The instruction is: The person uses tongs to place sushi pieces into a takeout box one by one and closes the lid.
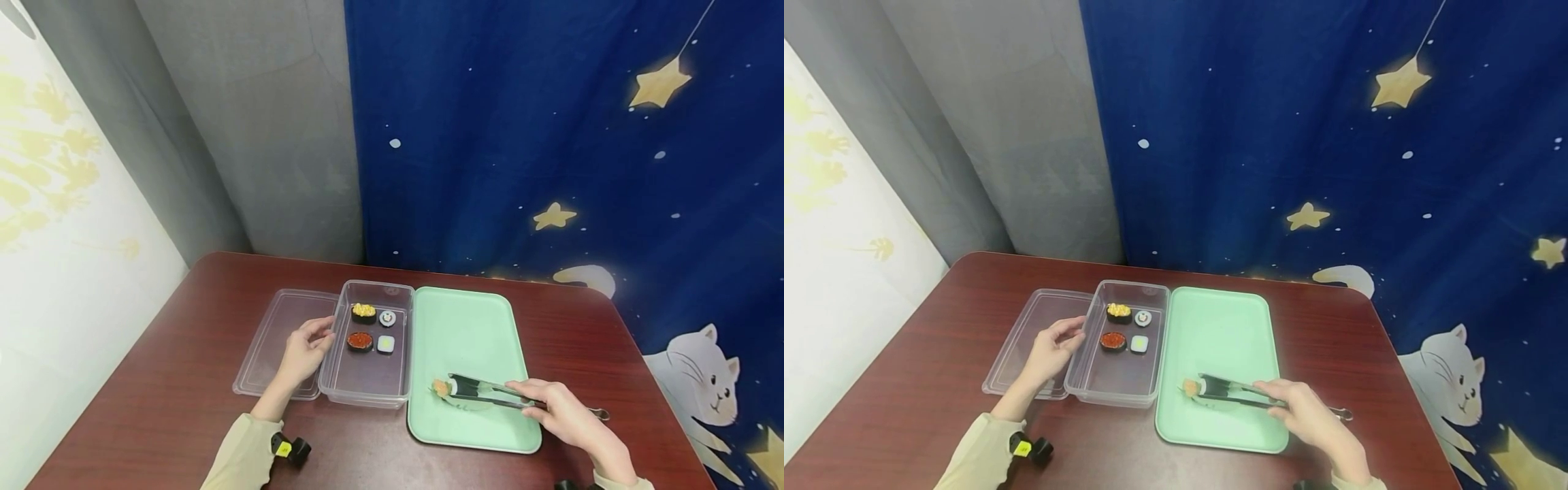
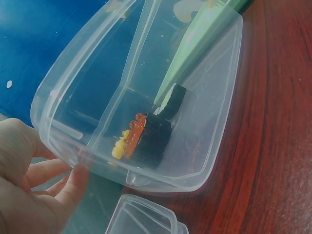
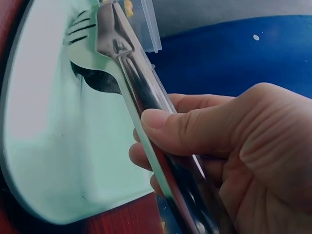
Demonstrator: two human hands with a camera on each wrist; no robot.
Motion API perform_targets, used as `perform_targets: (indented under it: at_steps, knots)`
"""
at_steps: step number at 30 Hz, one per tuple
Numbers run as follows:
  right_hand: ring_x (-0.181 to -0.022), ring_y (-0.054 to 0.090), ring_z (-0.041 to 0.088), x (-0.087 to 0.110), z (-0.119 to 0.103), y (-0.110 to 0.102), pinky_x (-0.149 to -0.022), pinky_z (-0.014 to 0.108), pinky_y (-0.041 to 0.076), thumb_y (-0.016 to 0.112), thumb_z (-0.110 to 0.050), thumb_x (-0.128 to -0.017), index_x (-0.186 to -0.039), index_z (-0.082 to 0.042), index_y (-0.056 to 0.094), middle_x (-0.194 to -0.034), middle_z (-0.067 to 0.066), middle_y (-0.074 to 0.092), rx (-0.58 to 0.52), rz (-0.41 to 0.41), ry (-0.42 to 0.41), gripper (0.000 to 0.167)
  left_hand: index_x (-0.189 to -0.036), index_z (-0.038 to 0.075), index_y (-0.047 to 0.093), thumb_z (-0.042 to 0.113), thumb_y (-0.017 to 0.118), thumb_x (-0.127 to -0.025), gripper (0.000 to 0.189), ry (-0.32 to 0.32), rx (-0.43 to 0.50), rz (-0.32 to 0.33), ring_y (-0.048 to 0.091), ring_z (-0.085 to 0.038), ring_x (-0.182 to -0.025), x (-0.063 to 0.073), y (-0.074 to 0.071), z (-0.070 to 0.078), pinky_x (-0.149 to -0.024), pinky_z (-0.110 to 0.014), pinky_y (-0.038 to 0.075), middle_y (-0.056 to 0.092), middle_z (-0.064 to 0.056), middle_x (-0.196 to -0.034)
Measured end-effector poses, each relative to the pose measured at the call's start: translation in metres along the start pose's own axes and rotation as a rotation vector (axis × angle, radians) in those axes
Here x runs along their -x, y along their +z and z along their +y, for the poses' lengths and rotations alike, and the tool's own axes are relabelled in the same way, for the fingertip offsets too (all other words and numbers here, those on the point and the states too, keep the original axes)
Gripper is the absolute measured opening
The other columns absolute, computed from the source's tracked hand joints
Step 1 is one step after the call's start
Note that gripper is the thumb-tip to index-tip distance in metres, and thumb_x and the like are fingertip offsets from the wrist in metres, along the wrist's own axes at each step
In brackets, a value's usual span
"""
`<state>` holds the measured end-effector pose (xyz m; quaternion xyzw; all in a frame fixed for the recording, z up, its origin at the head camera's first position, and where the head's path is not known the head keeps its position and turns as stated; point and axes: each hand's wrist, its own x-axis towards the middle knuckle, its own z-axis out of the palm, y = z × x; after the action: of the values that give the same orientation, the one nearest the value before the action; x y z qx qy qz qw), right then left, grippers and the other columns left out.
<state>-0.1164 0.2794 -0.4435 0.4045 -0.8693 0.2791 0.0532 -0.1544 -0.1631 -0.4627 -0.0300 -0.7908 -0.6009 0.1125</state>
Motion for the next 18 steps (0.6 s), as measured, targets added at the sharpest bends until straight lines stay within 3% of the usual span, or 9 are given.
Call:
perform_targets:
  at_steps: [7,18]
  knots:
    - [-0.100,0.060,0.008,-0.001,0.002,-0.005,-0.077,0.003,0.045,0.075,0.007,-0.066,-0.115,0.001,0.063,-0.103,0.015,0.067,-0.016,0.016,-0.021,0.051,-0.113,-0.023,0.053,-0.017,0.056,-0.082,0.031,-0.017,-0.009,-0.013,0.055,-0.040,-0.097,0.007,-0.003,0.031,-0.084,-0.023,0.055,0.054,-0.034,-0.111]
    - [-0.093,0.061,0.007,-0.009,-0.004,-0.019,-0.070,0.006,0.047,0.075,0.009,-0.066,-0.116,-0.001,0.063,-0.101,0.013,0.067,-0.012,0.035,-0.010,0.053,-0.112,-0.023,0.053,-0.017,0.056,-0.082,0.032,-0.016,-0.015,-0.014,0.056,-0.039,-0.096,0.006,-0.002,0.028,-0.083,-0.019,0.055,0.054,-0.033,-0.111]
